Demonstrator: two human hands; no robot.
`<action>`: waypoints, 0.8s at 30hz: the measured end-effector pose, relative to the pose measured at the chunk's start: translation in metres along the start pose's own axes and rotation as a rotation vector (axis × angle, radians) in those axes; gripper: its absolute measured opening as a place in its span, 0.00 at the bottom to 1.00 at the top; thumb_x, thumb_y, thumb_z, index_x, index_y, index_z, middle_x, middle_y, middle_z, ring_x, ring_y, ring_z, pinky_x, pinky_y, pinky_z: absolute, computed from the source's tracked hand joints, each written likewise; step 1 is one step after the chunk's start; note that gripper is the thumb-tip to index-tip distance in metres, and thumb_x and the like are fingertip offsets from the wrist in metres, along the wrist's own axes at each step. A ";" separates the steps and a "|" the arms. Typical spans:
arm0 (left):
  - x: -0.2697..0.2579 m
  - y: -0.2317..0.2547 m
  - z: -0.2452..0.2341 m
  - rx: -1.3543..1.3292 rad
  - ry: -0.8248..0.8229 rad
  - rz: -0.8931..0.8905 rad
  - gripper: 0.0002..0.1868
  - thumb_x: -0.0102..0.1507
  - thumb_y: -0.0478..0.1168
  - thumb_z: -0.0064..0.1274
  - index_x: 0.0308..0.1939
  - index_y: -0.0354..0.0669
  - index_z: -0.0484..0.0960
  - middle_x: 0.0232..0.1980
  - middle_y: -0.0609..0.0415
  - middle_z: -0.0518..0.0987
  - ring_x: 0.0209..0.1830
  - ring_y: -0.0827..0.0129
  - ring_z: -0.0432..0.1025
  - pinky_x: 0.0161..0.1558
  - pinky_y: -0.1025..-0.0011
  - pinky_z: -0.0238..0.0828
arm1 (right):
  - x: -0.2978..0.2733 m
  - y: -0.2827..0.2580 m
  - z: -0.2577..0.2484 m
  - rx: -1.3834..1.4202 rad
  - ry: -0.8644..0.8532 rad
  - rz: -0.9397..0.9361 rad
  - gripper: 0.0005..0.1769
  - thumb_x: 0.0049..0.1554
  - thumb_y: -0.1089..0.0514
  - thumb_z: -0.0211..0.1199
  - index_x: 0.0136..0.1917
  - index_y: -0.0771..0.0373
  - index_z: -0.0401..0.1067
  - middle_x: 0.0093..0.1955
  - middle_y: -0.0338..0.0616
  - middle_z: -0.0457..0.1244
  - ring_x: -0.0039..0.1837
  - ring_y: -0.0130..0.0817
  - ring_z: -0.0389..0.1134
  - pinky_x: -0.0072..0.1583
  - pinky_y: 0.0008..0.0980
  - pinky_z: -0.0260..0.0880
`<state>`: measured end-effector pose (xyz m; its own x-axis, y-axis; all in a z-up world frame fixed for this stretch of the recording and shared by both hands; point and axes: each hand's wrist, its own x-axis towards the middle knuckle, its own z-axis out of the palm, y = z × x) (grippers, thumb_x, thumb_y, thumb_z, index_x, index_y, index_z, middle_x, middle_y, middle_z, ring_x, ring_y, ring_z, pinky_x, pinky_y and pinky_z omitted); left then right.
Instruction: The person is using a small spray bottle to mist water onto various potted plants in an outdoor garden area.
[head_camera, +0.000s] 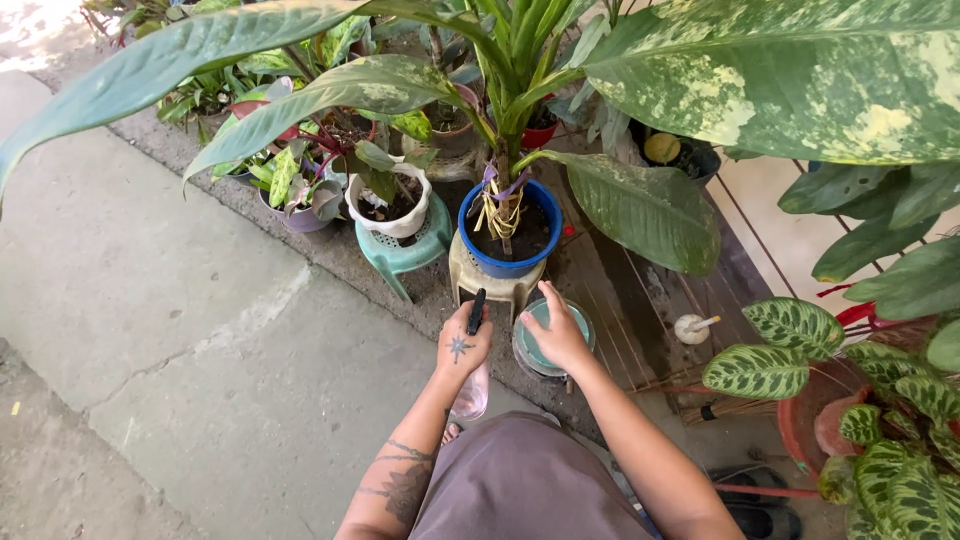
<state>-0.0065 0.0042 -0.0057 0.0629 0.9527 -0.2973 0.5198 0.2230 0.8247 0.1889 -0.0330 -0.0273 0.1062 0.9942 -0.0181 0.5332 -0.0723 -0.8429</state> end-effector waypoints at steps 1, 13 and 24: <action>0.000 0.000 0.000 0.000 0.002 -0.004 0.11 0.54 0.46 0.51 0.39 0.56 0.82 0.23 0.53 0.81 0.35 0.52 0.81 0.44 0.57 0.74 | 0.001 0.001 0.001 0.001 -0.005 0.000 0.41 0.59 0.49 0.63 0.79 0.67 0.53 0.79 0.68 0.48 0.79 0.62 0.50 0.77 0.54 0.49; -0.008 0.015 0.001 -0.052 -0.059 0.041 0.11 0.55 0.43 0.50 0.39 0.54 0.84 0.19 0.53 0.78 0.29 0.59 0.80 0.41 0.64 0.74 | 0.004 0.009 0.001 -0.024 0.008 0.015 0.42 0.59 0.48 0.63 0.79 0.66 0.53 0.79 0.67 0.48 0.79 0.61 0.50 0.77 0.53 0.49; -0.004 0.008 0.008 -0.022 -0.099 0.063 0.10 0.54 0.42 0.51 0.38 0.52 0.83 0.21 0.54 0.79 0.28 0.60 0.80 0.41 0.65 0.75 | 0.005 0.021 0.002 -0.031 0.070 0.053 0.42 0.57 0.52 0.64 0.78 0.68 0.54 0.77 0.71 0.49 0.78 0.64 0.52 0.76 0.54 0.49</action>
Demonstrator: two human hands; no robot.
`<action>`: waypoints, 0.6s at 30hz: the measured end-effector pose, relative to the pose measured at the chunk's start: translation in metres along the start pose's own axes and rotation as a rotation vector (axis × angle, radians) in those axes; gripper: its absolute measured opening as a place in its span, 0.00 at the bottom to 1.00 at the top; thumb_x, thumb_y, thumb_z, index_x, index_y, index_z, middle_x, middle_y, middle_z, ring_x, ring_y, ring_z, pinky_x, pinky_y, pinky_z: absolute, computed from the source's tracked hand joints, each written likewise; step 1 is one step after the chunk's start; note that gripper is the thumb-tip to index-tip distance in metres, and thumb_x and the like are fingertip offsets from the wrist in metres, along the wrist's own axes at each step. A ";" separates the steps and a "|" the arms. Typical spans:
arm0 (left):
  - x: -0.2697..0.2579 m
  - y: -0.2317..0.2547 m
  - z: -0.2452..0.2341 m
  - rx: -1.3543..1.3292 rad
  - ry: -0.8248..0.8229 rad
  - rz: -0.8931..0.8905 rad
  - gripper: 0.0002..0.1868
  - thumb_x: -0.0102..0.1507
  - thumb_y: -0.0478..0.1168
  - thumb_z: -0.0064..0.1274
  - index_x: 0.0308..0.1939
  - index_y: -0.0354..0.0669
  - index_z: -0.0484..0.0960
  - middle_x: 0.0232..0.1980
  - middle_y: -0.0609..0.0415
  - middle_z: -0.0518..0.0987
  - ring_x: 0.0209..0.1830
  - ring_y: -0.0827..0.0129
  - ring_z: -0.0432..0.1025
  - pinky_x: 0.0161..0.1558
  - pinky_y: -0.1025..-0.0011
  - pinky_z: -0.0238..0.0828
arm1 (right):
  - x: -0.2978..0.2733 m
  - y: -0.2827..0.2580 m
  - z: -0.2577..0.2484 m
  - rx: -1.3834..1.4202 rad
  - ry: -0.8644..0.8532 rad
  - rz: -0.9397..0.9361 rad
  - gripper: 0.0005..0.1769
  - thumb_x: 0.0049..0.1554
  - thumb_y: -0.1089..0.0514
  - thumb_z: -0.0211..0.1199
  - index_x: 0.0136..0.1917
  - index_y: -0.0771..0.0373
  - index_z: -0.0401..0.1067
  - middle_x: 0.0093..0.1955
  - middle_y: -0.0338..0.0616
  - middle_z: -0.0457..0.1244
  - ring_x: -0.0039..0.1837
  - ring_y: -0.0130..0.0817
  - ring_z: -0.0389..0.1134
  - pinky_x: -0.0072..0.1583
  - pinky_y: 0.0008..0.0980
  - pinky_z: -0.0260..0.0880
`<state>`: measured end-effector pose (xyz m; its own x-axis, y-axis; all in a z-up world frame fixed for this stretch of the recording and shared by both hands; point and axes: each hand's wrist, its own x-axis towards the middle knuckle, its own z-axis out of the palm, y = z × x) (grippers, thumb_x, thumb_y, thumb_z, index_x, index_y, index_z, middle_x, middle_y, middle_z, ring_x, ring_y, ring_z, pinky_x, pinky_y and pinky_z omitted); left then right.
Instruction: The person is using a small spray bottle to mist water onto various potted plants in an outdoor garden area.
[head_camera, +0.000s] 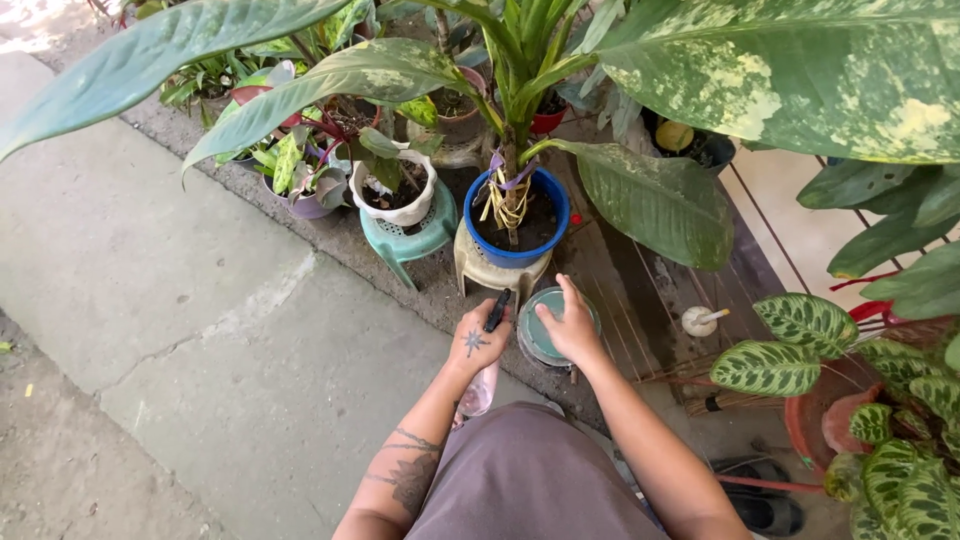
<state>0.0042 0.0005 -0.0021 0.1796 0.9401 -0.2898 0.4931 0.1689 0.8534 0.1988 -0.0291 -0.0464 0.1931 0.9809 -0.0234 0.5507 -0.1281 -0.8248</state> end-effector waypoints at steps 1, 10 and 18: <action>0.002 -0.004 0.001 -0.001 0.003 -0.002 0.10 0.54 0.42 0.51 0.38 0.52 0.83 0.21 0.54 0.79 0.28 0.60 0.80 0.41 0.65 0.75 | 0.000 -0.001 0.000 0.000 -0.003 -0.002 0.42 0.57 0.52 0.64 0.78 0.68 0.54 0.77 0.71 0.49 0.78 0.64 0.52 0.76 0.54 0.49; 0.008 -0.020 -0.005 0.020 0.078 -0.058 0.12 0.55 0.46 0.51 0.41 0.54 0.83 0.32 0.45 0.82 0.41 0.47 0.80 0.46 0.57 0.74 | 0.003 -0.005 0.003 0.029 -0.023 -0.032 0.42 0.57 0.52 0.64 0.78 0.67 0.54 0.77 0.72 0.49 0.78 0.64 0.51 0.77 0.54 0.49; -0.002 -0.004 -0.015 -0.059 0.118 -0.075 0.13 0.53 0.42 0.52 0.41 0.53 0.82 0.28 0.49 0.81 0.31 0.57 0.81 0.43 0.61 0.76 | 0.008 -0.025 -0.003 0.072 -0.076 -0.100 0.36 0.60 0.51 0.62 0.79 0.56 0.58 0.79 0.57 0.51 0.79 0.53 0.52 0.76 0.49 0.52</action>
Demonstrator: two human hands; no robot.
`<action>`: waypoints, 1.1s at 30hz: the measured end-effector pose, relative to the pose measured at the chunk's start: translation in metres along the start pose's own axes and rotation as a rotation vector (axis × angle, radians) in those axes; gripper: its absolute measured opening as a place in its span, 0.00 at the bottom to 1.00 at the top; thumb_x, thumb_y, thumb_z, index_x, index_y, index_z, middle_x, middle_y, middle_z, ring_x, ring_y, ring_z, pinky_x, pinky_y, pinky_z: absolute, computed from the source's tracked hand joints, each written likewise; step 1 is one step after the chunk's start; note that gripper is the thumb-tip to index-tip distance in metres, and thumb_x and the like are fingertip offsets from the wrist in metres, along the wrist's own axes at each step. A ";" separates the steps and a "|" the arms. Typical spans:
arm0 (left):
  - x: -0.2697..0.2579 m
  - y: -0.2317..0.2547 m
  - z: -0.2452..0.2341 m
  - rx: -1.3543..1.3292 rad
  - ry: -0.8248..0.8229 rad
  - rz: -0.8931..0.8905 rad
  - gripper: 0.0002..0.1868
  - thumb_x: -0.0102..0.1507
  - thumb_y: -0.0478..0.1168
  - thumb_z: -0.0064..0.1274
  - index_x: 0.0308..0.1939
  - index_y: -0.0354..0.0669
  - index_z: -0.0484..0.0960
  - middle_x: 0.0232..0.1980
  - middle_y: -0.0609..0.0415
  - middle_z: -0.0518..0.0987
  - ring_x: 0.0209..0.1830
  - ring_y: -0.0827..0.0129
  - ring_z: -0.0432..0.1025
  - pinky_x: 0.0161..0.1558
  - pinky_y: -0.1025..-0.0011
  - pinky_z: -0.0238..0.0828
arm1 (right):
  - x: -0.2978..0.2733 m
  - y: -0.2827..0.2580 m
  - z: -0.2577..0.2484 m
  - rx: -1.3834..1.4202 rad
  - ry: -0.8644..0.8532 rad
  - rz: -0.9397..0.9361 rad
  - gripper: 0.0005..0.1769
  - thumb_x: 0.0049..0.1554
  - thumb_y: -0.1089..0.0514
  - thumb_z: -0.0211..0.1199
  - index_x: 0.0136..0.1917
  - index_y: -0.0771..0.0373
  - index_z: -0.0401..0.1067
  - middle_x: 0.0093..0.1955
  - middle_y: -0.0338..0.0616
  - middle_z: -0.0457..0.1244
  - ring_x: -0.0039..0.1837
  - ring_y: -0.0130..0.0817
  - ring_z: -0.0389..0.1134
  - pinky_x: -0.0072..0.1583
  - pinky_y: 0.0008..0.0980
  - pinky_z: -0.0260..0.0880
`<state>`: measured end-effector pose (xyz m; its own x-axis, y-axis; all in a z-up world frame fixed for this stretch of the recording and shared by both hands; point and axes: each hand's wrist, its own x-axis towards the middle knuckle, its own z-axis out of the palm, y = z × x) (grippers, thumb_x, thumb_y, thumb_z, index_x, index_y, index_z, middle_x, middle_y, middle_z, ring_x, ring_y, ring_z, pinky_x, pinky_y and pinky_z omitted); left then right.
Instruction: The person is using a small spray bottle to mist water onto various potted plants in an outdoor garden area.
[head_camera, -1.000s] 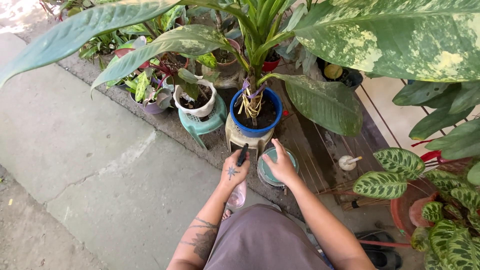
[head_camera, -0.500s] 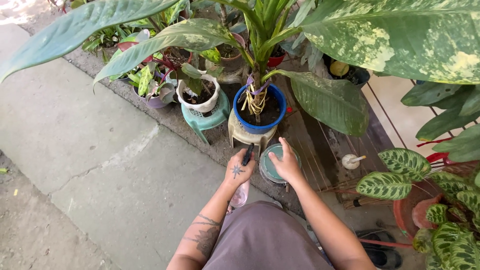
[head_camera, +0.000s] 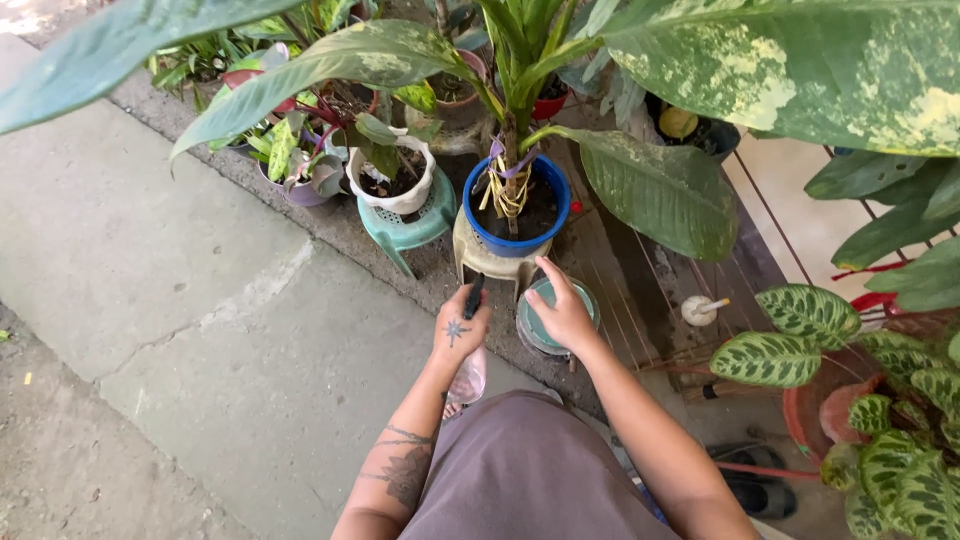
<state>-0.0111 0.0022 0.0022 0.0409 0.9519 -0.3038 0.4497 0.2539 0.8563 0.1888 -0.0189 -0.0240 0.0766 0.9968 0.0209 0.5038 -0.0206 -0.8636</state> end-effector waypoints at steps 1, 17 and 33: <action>-0.001 -0.001 -0.001 0.002 -0.006 -0.004 0.13 0.53 0.42 0.52 0.41 0.53 0.82 0.28 0.49 0.81 0.31 0.57 0.81 0.43 0.61 0.76 | -0.003 0.001 0.000 0.001 0.000 0.007 0.36 0.60 0.51 0.62 0.79 0.56 0.58 0.79 0.57 0.51 0.79 0.53 0.52 0.76 0.49 0.52; 0.009 -0.006 0.004 0.156 -0.069 -0.094 0.11 0.55 0.47 0.50 0.40 0.57 0.82 0.32 0.47 0.82 0.44 0.48 0.80 0.49 0.57 0.74 | -0.011 0.005 -0.004 0.014 0.030 0.072 0.39 0.59 0.52 0.62 0.80 0.58 0.54 0.78 0.61 0.52 0.76 0.58 0.56 0.75 0.52 0.55; -0.009 0.004 -0.013 0.107 -0.113 0.003 0.13 0.56 0.45 0.52 0.44 0.55 0.82 0.30 0.45 0.83 0.43 0.50 0.80 0.49 0.57 0.74 | -0.057 -0.031 0.009 0.082 0.147 0.128 0.40 0.58 0.53 0.64 0.80 0.55 0.54 0.76 0.58 0.55 0.77 0.55 0.55 0.76 0.50 0.54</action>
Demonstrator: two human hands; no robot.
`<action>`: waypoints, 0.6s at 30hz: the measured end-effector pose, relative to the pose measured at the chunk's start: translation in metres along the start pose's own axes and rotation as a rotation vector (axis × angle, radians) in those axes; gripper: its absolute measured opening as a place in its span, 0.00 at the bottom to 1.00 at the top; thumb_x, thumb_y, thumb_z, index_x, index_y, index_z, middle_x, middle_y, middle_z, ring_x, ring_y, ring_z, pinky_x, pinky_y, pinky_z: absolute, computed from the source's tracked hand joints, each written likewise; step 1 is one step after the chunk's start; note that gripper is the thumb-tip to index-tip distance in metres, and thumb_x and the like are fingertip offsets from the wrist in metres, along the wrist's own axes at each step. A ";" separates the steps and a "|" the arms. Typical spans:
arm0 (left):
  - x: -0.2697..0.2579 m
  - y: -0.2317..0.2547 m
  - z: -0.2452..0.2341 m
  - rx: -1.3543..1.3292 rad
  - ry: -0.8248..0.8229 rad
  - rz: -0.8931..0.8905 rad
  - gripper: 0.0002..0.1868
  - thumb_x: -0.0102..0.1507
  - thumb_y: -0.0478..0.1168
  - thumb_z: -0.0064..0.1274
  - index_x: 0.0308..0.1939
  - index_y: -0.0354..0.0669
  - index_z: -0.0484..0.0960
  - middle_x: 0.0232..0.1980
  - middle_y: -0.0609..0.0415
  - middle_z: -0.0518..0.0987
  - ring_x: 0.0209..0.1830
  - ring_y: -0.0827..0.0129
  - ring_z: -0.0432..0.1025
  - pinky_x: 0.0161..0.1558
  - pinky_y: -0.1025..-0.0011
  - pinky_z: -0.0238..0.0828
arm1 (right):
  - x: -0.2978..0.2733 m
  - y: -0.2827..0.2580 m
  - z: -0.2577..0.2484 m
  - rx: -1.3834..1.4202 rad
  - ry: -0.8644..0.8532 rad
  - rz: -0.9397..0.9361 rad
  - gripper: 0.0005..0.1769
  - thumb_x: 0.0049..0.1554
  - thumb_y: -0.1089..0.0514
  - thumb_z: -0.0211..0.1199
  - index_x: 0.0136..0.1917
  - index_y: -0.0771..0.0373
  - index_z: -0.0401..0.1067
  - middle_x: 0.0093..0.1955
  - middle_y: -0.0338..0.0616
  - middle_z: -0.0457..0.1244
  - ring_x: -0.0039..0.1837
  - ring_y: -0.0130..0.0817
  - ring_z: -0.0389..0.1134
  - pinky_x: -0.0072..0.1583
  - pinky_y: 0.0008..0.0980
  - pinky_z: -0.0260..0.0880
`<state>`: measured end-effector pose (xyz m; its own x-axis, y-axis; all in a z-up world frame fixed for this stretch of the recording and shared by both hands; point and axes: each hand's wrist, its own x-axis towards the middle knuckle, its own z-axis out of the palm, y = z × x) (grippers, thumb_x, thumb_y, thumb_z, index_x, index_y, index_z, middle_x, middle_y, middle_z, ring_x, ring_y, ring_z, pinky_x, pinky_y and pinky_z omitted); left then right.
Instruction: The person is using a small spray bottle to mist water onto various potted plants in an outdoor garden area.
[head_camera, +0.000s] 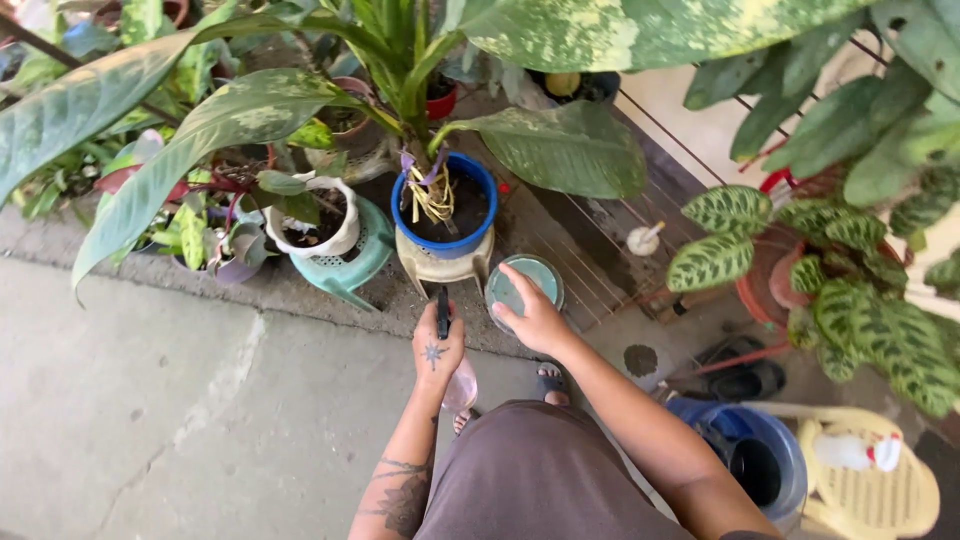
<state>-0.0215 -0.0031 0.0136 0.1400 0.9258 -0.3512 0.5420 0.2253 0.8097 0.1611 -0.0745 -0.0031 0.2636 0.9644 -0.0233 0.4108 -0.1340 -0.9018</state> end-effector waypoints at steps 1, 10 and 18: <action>-0.004 0.003 -0.004 0.005 -0.015 0.006 0.13 0.56 0.45 0.52 0.44 0.55 0.82 0.30 0.45 0.83 0.43 0.50 0.80 0.49 0.57 0.74 | -0.005 -0.003 0.001 -0.001 0.014 0.009 0.40 0.58 0.53 0.64 0.80 0.55 0.54 0.76 0.58 0.55 0.77 0.55 0.55 0.76 0.50 0.54; -0.010 -0.005 -0.013 0.002 -0.001 0.067 0.14 0.56 0.43 0.52 0.46 0.58 0.81 0.32 0.46 0.83 0.43 0.49 0.79 0.49 0.56 0.73 | -0.040 -0.034 0.005 0.008 0.038 0.111 0.39 0.60 0.52 0.63 0.81 0.56 0.54 0.77 0.59 0.53 0.78 0.56 0.53 0.76 0.51 0.53; -0.008 -0.019 -0.006 -0.014 0.006 0.095 0.15 0.56 0.44 0.54 0.46 0.61 0.81 0.39 0.48 0.83 0.45 0.49 0.79 0.49 0.55 0.74 | -0.049 -0.043 0.014 0.055 0.022 0.087 0.41 0.59 0.53 0.64 0.81 0.55 0.53 0.76 0.63 0.54 0.77 0.57 0.53 0.76 0.52 0.52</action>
<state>-0.0376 -0.0129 0.0042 0.1851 0.9449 -0.2700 0.5147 0.1408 0.8457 0.1181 -0.1124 0.0307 0.3156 0.9443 -0.0936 0.3375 -0.2039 -0.9190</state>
